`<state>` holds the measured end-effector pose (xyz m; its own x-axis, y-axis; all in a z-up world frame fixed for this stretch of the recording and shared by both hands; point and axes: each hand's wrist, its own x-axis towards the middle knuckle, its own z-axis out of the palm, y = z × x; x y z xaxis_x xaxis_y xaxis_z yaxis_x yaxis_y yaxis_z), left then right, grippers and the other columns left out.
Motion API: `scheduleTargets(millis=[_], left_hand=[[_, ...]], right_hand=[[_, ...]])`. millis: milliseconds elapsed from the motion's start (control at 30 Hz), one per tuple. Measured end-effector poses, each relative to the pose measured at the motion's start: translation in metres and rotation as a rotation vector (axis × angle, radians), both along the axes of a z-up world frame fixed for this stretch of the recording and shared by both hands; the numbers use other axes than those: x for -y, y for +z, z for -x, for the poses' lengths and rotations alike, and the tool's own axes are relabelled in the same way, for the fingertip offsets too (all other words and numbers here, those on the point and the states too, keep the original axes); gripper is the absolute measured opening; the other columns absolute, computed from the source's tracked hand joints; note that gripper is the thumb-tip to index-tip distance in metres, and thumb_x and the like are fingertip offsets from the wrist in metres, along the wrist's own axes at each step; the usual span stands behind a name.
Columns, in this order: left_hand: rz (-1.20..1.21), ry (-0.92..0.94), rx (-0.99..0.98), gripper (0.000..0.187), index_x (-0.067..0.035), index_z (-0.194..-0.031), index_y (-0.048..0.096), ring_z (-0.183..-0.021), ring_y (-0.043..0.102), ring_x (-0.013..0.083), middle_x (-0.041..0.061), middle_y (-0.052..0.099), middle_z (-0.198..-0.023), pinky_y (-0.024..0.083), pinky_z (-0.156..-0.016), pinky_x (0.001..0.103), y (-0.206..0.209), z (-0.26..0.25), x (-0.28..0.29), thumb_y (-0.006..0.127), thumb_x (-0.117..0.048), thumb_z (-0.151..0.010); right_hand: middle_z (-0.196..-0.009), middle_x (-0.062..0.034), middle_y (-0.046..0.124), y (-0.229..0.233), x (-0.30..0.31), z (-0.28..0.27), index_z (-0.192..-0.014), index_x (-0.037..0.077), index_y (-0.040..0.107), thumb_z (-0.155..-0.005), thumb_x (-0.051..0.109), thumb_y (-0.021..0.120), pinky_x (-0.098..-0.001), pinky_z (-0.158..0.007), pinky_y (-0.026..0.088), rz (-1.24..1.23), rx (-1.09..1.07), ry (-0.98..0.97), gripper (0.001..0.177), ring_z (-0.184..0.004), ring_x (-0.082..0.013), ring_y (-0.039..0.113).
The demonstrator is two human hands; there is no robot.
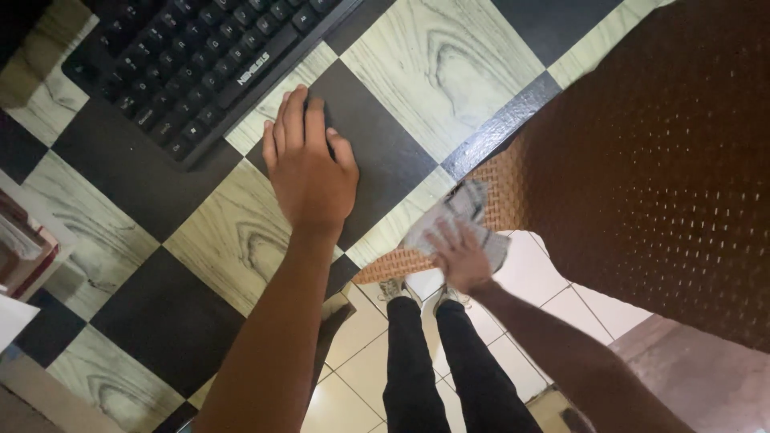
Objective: The person wipes down a desk, a computer monitor, and a chair with a cloth, moving items to clean underneath them. They also wipe the rungs of a wooden ladder before returning to the desk to finish cleaning the chair.
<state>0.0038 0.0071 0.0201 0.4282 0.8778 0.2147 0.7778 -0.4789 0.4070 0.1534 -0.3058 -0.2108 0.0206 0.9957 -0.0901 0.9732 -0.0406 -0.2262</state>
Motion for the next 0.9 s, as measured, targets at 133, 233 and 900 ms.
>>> scheduleTargets(millis=[133,233,900], left_hand=[[0.019,0.010,0.006,0.037,-0.007,-0.138,0.057,-0.148,0.043,0.0270,0.009,0.050,-0.154,0.028,-0.124,0.051,0.002,-0.001,0.002,0.051,-0.015,-0.102],[0.003,0.001,-0.010,0.037,-0.006,-0.138,0.057,-0.147,0.043,0.0275,0.010,0.051,-0.153,0.028,-0.124,0.051,0.001,-0.001,0.002,0.052,-0.014,-0.102],[-0.034,0.009,0.060,0.037,-0.007,-0.137,0.059,-0.148,0.044,0.0269,0.009,0.052,-0.153,0.030,-0.125,0.051,-0.003,0.001,0.004,0.053,-0.013,-0.101]], right_hand=[[-0.167,-0.0065,0.027,-0.001,-0.025,-0.071,-0.160,0.012,0.037,-0.110,0.044,0.030,-0.0582,-0.129,0.001,0.498,0.472,-0.106,0.060,-0.160,-0.0294,0.011],[-0.163,-0.0228,0.029,0.011,-0.075,-0.101,-0.153,0.014,0.043,-0.100,0.047,0.038,-0.0615,-0.116,0.009,0.152,-0.028,-0.517,0.062,-0.145,-0.0517,0.009],[-0.166,-0.0095,0.027,0.043,0.011,0.069,-0.154,0.030,0.043,-0.093,0.032,0.064,-0.0683,-0.118,0.016,0.209,-0.249,0.060,0.064,-0.153,-0.0462,0.017]])
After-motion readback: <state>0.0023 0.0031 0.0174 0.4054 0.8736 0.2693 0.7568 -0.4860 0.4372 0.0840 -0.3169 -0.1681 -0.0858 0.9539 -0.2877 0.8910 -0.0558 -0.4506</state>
